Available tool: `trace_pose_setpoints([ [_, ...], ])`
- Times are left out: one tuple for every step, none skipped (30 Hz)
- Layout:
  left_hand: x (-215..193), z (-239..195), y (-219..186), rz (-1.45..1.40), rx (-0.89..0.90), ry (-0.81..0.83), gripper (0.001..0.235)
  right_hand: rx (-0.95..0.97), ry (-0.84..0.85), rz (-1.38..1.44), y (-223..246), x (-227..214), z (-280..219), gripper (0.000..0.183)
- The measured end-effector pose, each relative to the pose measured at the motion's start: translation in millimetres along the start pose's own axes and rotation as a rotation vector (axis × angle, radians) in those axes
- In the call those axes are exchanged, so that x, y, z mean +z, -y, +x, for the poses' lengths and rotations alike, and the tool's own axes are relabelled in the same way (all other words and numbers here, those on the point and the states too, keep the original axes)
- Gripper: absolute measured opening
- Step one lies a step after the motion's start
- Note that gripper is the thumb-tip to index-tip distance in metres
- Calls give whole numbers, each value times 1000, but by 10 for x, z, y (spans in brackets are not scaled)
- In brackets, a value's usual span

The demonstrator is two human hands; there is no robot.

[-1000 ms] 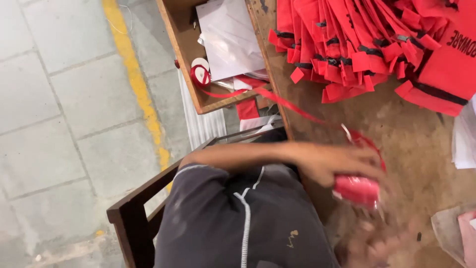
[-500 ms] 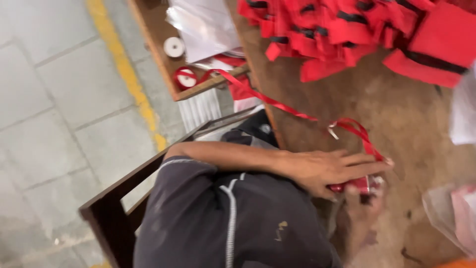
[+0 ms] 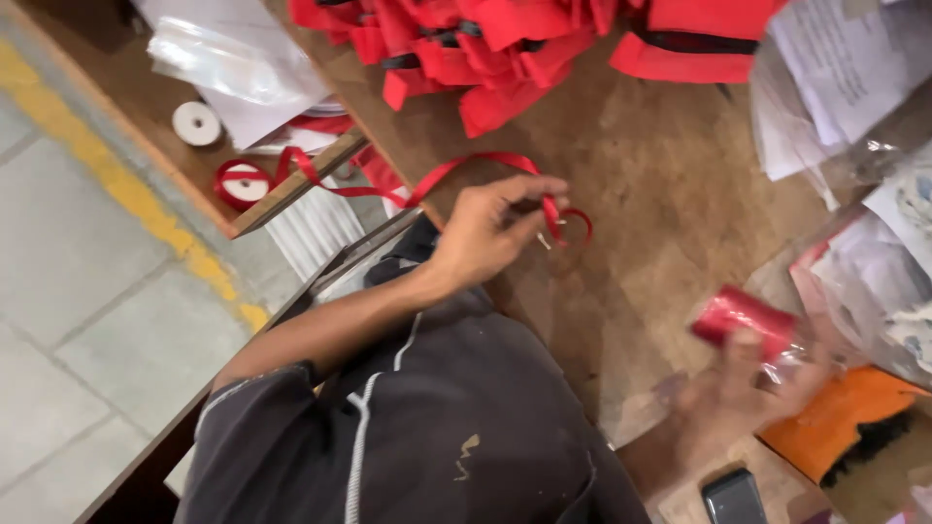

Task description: Inserting furniture care instructions and assembly guides into plastic bags and placing them into red hardware storage pouches.

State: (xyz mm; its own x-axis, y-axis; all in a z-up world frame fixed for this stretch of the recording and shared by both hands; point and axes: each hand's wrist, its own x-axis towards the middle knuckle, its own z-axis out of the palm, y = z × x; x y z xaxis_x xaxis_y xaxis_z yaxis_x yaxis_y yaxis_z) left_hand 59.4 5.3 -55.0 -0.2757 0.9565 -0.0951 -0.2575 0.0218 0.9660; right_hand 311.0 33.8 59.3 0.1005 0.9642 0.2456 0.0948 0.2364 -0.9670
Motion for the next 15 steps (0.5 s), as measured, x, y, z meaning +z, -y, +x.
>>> trace_pose_setpoints([
  [20, -20, 51, 5, -1, -15, 34, 5, 13, 7, 87, 104, 35, 77],
  [-4, -43, 94, 281, 156, 59, 33, -65, 67, -23, 150, 248, 91, 76],
  [-49, -79, 131, 562, 301, 137, 32, -137, 119, -51, 224, 406, 121, 75],
  [-51, -93, 164, 585, 287, 87, 32, -125, 164, -21, 234, 550, 139, 75],
  [-68, -107, 201, 667, 474, 171, 36, -121, 413, -89, 246, 702, 140, 72],
  [-80, -99, 249, 756, 656, 255, 40, -131, 669, -153, 246, 853, 157, 69],
  [-94, -137, 299, 789, 636, 202, 40, -134, 722, -118, 303, 1244, 131, 69],
  [-84, -162, 340, 837, 691, 185, 38, -237, 889, -243, 409, 1608, 68, 69],
  [-74, -167, 384, 888, 744, 169, 36, -352, 1050, -367, 523, 1968, -8, 69],
  [-78, -178, 392, 901, 738, 136, 36, -367, 1078, -352, 483, 2273, -59, 69],
  [-69, -169, 403, 873, 775, 150, 33, -545, 1171, -348, 443, 2571, -107, 70],
  [-37, -154, 412, 841, 815, 170, 31, -726, 1253, -344, 413, 2845, -158, 70],
  [-44, -171, 425, 851, 815, 144, 31, -742, 1271, -332, 350, 3084, -201, 70],
  [-50, -179, 436, 839, 845, 162, 30, -742, 1321, -314, 290, 3322, -242, 69],
  [-55, -170, 445, 827, 876, 180, 28, -742, 1370, -295, 230, 3566, -274, 67],
])
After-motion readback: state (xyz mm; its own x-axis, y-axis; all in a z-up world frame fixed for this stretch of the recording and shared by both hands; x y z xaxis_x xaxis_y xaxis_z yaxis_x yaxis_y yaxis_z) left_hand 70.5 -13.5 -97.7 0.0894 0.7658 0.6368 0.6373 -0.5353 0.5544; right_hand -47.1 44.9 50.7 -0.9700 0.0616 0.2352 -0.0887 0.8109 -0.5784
